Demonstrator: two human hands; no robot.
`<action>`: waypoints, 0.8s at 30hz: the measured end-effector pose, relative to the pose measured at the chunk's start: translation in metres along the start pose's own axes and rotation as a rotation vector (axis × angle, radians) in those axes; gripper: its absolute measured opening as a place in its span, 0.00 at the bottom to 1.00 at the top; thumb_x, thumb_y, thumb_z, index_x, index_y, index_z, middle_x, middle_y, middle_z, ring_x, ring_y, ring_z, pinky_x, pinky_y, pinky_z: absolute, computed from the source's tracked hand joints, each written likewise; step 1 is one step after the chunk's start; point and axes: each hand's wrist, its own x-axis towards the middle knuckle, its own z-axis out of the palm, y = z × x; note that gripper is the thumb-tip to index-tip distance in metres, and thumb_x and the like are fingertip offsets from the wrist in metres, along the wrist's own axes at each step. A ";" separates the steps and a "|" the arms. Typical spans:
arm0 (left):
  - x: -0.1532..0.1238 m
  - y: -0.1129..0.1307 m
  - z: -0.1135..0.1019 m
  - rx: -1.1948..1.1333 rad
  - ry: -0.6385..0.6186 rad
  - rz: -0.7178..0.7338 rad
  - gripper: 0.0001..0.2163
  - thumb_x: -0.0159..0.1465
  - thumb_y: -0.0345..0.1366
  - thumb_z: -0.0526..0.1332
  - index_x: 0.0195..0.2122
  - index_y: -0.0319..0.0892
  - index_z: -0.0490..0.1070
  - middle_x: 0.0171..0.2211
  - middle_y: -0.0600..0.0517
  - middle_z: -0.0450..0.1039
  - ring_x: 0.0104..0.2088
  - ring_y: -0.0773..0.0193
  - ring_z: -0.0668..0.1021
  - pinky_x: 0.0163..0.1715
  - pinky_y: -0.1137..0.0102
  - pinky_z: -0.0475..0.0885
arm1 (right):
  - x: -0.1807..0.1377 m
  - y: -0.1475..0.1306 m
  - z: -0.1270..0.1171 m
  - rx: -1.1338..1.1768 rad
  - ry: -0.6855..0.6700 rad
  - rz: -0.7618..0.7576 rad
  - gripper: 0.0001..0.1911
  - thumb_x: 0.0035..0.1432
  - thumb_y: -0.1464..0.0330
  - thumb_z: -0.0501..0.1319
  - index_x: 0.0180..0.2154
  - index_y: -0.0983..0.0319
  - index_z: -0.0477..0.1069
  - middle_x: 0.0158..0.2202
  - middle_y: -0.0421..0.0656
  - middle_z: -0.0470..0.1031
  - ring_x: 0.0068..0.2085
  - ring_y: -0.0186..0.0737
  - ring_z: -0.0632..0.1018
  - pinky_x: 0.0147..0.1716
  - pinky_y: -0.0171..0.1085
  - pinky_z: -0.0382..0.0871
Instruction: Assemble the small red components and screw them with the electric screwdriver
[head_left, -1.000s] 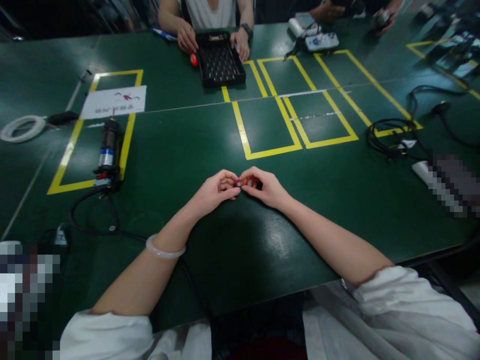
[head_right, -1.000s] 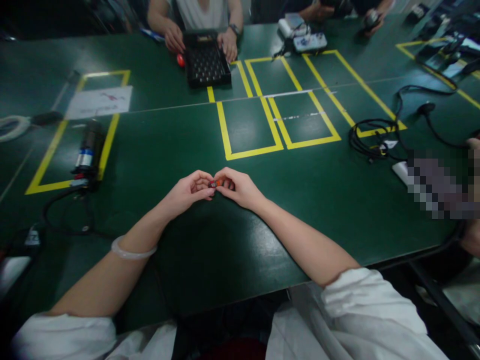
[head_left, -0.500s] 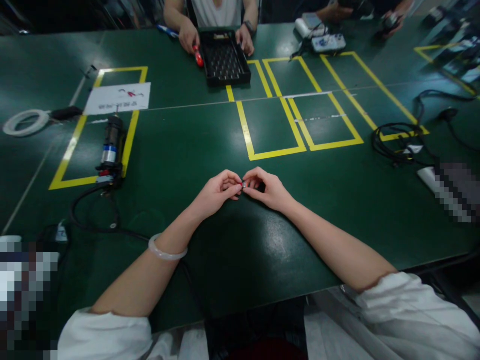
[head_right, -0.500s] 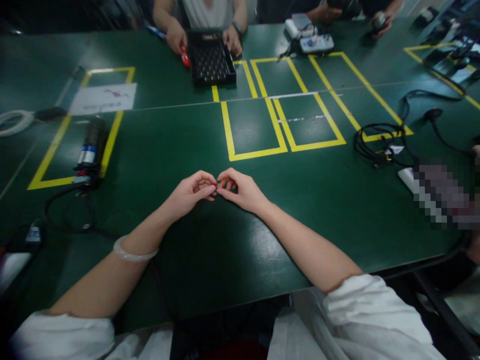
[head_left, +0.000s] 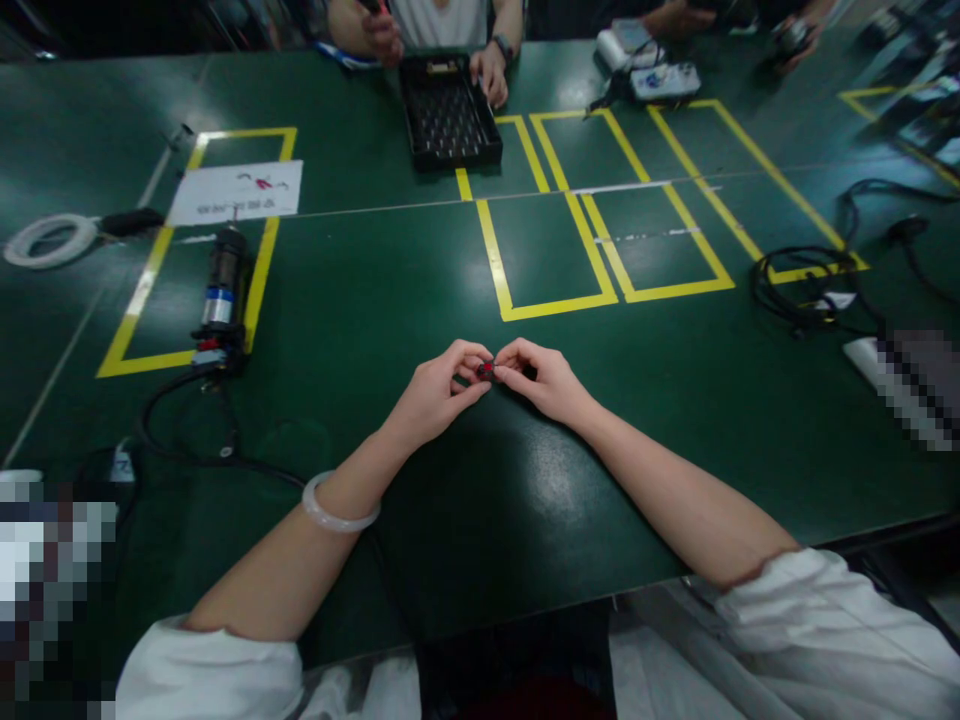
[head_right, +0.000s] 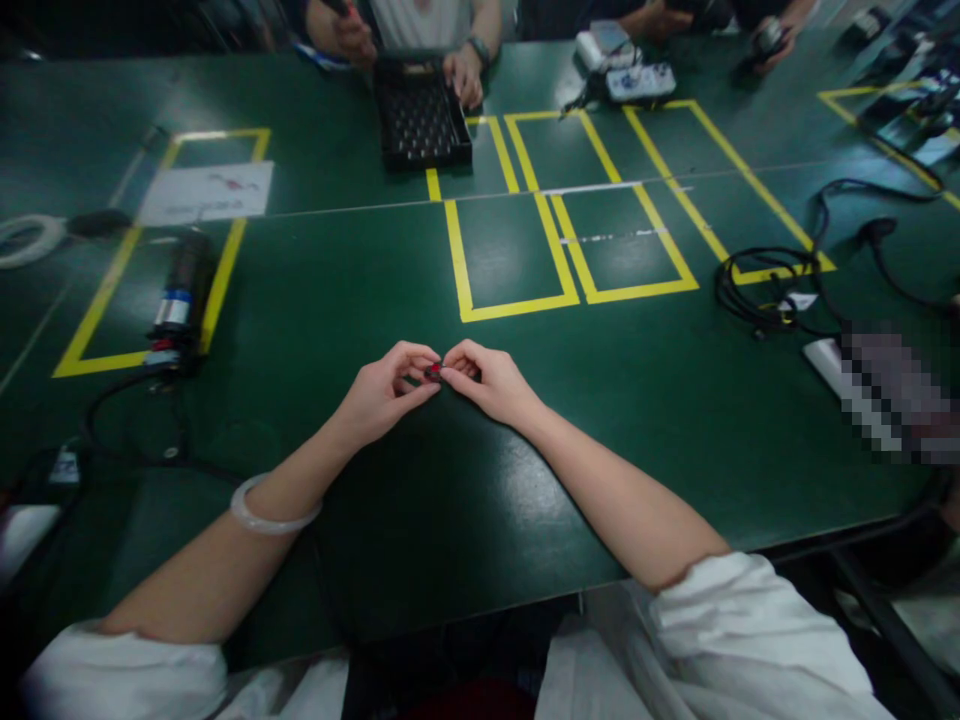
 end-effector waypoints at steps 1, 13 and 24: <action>-0.001 0.001 0.000 0.059 0.006 0.023 0.13 0.65 0.39 0.63 0.49 0.43 0.69 0.41 0.50 0.74 0.38 0.65 0.77 0.35 0.73 0.74 | 0.000 0.000 0.000 0.001 -0.005 0.009 0.07 0.63 0.64 0.62 0.37 0.61 0.71 0.32 0.39 0.77 0.32 0.34 0.75 0.34 0.34 0.68; 0.001 0.001 -0.003 0.035 0.018 -0.044 0.15 0.67 0.45 0.61 0.47 0.40 0.72 0.38 0.48 0.79 0.37 0.61 0.80 0.37 0.70 0.74 | 0.000 -0.003 0.001 0.018 -0.013 -0.050 0.08 0.60 0.67 0.64 0.41 0.60 0.70 0.35 0.40 0.77 0.33 0.34 0.75 0.35 0.35 0.70; 0.005 0.000 -0.011 0.072 0.018 -0.040 0.16 0.69 0.47 0.57 0.48 0.40 0.71 0.41 0.46 0.76 0.40 0.60 0.79 0.36 0.70 0.74 | 0.001 -0.001 -0.001 -0.059 -0.007 -0.042 0.06 0.58 0.68 0.65 0.38 0.61 0.71 0.32 0.39 0.75 0.31 0.33 0.74 0.33 0.35 0.67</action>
